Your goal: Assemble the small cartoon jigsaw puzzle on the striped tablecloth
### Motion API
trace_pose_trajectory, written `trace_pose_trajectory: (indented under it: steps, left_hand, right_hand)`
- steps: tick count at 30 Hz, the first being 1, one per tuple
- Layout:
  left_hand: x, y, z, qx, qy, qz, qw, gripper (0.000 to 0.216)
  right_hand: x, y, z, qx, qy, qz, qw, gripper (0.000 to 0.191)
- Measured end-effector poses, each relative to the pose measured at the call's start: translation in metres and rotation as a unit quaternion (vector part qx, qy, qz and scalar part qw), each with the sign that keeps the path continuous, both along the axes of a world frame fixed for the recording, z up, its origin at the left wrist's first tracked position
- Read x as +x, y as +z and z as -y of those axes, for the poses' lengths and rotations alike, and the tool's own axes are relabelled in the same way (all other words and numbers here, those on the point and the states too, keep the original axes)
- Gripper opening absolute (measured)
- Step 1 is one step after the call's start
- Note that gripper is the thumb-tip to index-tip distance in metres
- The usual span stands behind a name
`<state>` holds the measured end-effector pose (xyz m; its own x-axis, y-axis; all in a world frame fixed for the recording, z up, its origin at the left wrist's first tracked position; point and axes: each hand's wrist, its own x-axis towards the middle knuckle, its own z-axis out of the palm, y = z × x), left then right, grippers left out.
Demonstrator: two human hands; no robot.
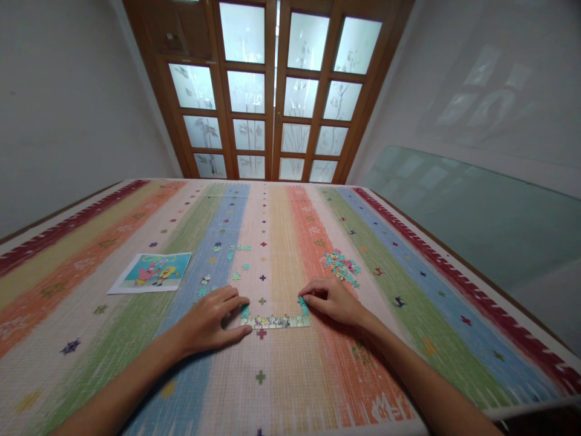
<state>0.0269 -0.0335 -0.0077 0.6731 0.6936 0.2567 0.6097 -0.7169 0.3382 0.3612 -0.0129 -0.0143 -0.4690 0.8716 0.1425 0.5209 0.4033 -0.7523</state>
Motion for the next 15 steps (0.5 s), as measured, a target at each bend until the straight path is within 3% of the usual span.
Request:
trace_pose_trajectory:
  steps: [15]
  left_hand:
    - [-0.0006,-0.0027,0.0022,0.02,0.004,0.019,1.0,0.029]
  right_hand:
    - [-0.0011,0.0028,0.0021,0.031,-0.006,0.025,0.999,0.01]
